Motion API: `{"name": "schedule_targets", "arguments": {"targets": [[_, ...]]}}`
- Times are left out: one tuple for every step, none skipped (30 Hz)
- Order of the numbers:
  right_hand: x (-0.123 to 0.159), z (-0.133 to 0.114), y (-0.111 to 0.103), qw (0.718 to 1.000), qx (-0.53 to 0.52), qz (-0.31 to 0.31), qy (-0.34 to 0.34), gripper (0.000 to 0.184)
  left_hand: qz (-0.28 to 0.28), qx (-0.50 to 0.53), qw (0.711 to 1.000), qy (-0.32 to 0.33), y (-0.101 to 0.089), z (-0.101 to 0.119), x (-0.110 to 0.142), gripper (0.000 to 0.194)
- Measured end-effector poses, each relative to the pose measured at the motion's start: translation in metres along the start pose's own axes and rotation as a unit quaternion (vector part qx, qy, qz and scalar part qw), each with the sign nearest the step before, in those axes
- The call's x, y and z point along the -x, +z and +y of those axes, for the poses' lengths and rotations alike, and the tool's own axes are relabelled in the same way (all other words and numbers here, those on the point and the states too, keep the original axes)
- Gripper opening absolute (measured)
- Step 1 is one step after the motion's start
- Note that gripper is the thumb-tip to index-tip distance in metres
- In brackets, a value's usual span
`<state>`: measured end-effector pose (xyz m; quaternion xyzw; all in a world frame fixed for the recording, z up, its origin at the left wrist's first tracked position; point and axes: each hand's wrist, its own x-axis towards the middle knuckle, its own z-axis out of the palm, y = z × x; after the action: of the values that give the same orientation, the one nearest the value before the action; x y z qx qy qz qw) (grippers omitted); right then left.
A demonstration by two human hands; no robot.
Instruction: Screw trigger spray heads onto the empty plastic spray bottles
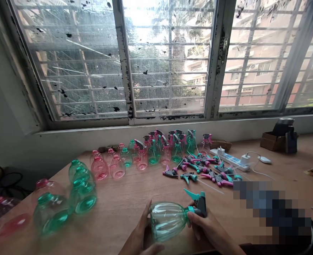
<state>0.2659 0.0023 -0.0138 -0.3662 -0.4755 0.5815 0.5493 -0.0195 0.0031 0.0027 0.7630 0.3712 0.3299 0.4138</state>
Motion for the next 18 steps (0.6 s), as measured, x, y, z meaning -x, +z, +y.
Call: {"name": "schedule_targets", "arguments": {"targets": [[0.0,0.0,0.0,1.0,0.0,0.0,-0.001,0.042,-0.009,0.009,1.0,0.0,0.0,-0.001,0.0,0.111],[0.0,0.0,0.0,1.0,-0.001,0.0,-0.002,0.042,-0.015,0.019,1.0,0.001,-0.001,-0.003,0.0,0.111],[0.0,0.0,0.0,1.0,-0.002,0.002,-0.002,0.042,-0.017,0.026,1.0,0.003,-0.001,-0.006,0.0,0.109],[0.0,0.0,0.0,1.0,-0.003,0.004,-0.001,0.042,-0.013,0.027,1.0,0.006,-0.001,-0.008,0.0,0.106],[0.0,0.0,0.0,1.0,-0.004,0.005,0.0,0.042,-0.004,0.022,1.0,0.01,-0.001,-0.01,0.001,0.103],[0.0,0.0,0.0,1.0,-0.004,0.007,0.001,0.043,0.007,0.013,1.0,0.014,0.0,-0.012,0.001,0.101],[-0.001,0.0,0.0,1.0,-0.005,0.008,0.001,0.043,0.016,0.004,1.0,0.018,0.0,-0.013,0.001,0.1],[-0.001,0.0,0.0,1.0,-0.005,0.008,0.0,0.044,0.021,-0.003,1.0,0.02,0.001,-0.014,0.001,0.099],[-0.001,0.0,0.001,1.0,-0.005,0.007,-0.001,0.044,0.022,-0.005,1.0,0.021,0.002,-0.013,0.001,0.098],[-0.001,0.0,0.001,1.0,-0.004,0.005,-0.003,0.044,0.02,-0.004,1.0,0.022,0.002,-0.012,0.001,0.096],[-0.001,-0.001,0.001,1.0,-0.003,0.003,-0.005,0.044,0.016,-0.001,1.0,0.023,0.003,-0.01,0.001,0.094],[-0.001,-0.002,0.002,1.0,-0.001,0.0,-0.007,0.044,0.014,0.0,1.0,0.024,0.003,-0.008,0.001,0.092],[-0.001,-0.003,0.003,1.0,0.0,-0.001,-0.007,0.043,0.014,0.0,1.0,0.026,0.003,-0.006,0.001,0.093],[0.0,-0.004,0.003,1.0,0.001,-0.003,-0.007,0.042,0.013,0.002,1.0,0.025,0.003,-0.004,0.0,0.096],[0.001,-0.005,0.004,1.0,0.002,-0.005,-0.005,0.042,0.009,0.007,1.0,0.024,0.002,-0.003,0.0,0.102],[0.001,-0.006,0.004,1.0,0.002,-0.007,-0.005,0.042,0.002,0.018,1.0,0.024,0.002,-0.002,0.0,0.108],[0.001,-0.006,0.004,1.0,0.002,-0.008,-0.004,0.042,-0.007,0.031,0.999,0.026,0.001,-0.002,0.0,0.113],[0.001,-0.006,0.004,1.0,0.002,-0.009,-0.004,0.042,-0.015,0.044,0.999,0.029,0.0,-0.003,-0.001,0.116]]}}
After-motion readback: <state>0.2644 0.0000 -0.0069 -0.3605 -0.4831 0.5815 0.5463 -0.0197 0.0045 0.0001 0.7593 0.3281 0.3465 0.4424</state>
